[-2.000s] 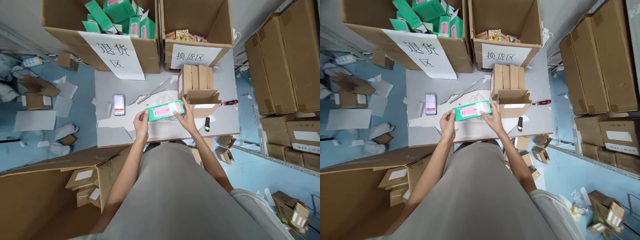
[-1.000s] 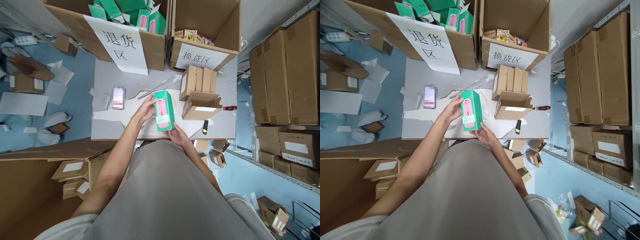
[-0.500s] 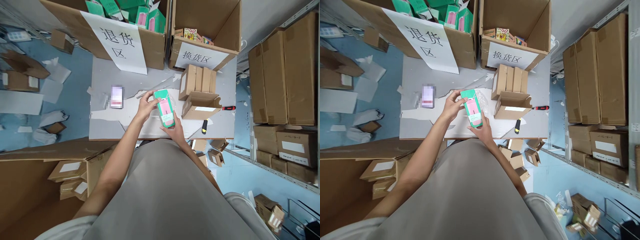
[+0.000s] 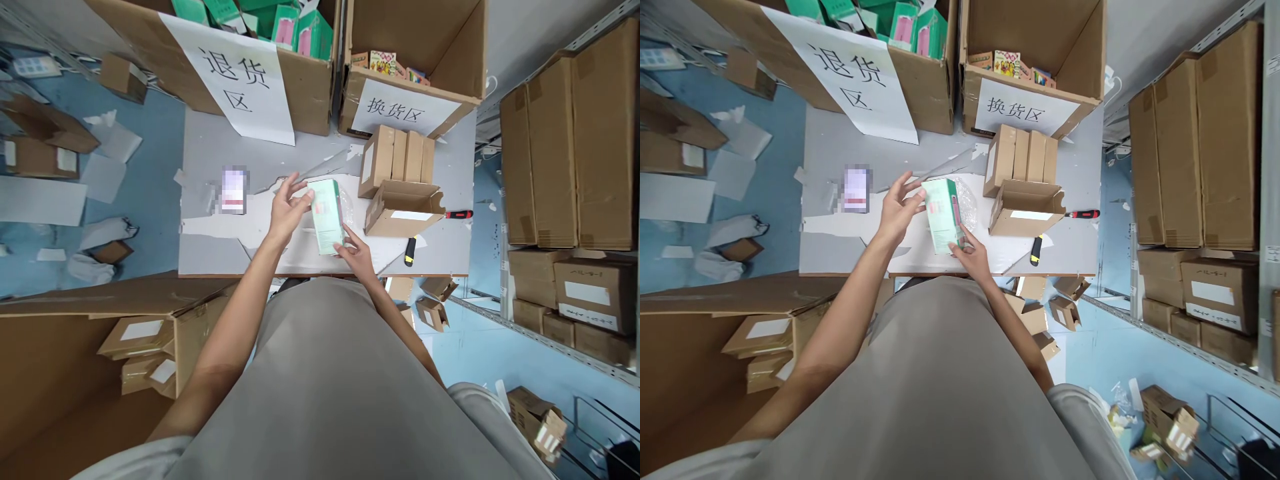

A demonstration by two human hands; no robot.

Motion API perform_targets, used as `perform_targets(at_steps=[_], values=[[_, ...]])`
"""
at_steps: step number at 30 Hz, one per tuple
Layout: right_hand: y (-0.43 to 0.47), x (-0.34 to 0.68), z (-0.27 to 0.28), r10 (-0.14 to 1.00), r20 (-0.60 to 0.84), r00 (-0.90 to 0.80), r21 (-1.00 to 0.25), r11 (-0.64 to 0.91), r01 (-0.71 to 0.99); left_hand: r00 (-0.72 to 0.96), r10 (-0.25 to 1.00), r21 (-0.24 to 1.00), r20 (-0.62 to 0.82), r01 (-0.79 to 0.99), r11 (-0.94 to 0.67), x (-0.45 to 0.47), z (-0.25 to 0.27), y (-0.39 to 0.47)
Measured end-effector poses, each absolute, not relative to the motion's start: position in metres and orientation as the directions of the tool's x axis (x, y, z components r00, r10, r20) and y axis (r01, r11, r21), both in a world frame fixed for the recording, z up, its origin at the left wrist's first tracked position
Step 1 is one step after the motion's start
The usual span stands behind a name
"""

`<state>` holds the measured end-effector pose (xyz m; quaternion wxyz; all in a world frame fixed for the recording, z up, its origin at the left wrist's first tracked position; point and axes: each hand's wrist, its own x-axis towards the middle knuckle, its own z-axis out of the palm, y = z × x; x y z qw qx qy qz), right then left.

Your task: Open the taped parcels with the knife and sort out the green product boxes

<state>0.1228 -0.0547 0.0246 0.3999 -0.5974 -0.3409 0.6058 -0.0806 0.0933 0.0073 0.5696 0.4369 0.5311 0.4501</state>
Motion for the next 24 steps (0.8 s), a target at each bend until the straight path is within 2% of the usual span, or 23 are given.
perform_targets(at_steps=[2,4,8,12,16,19,21,24], values=[[-0.054,0.127,0.028,0.845,-0.532,-0.043,-0.781,-0.51,-0.359,0.073,0.962,0.956,-0.265,-0.108,0.271,-0.089,0.012,0.093],[-0.054,0.129,0.031,0.782,-0.608,-0.136,-0.622,-0.576,-0.531,0.145,0.933,0.921,-0.329,-0.17,0.351,-0.094,0.016,0.091],[-0.058,0.129,0.034,0.661,-0.716,-0.225,-0.379,-0.638,-0.67,0.287,0.864,0.826,-0.414,-0.281,0.489,-0.089,0.021,0.081],[-0.063,0.131,0.032,0.612,-0.755,-0.236,-0.295,-0.637,-0.712,0.32,0.832,0.756,-0.453,-0.357,0.549,-0.082,0.02,0.073],[-0.064,0.138,0.032,0.639,-0.73,-0.244,-0.371,-0.669,-0.644,0.272,0.836,0.751,-0.476,-0.369,0.548,-0.082,0.019,0.073],[-0.064,0.141,0.034,0.743,-0.653,-0.148,-0.575,-0.614,-0.541,0.191,0.862,0.792,-0.47,-0.339,0.507,-0.083,0.02,0.075],[-0.066,0.14,0.037,0.828,-0.56,-0.033,-0.752,-0.525,-0.398,0.122,0.883,0.831,-0.453,-0.3,0.468,-0.083,0.02,0.076],[-0.069,0.133,0.039,0.92,-0.386,0.059,-0.922,-0.386,-0.024,0.036,0.91,0.881,-0.414,-0.238,0.41,-0.078,0.02,0.077]])
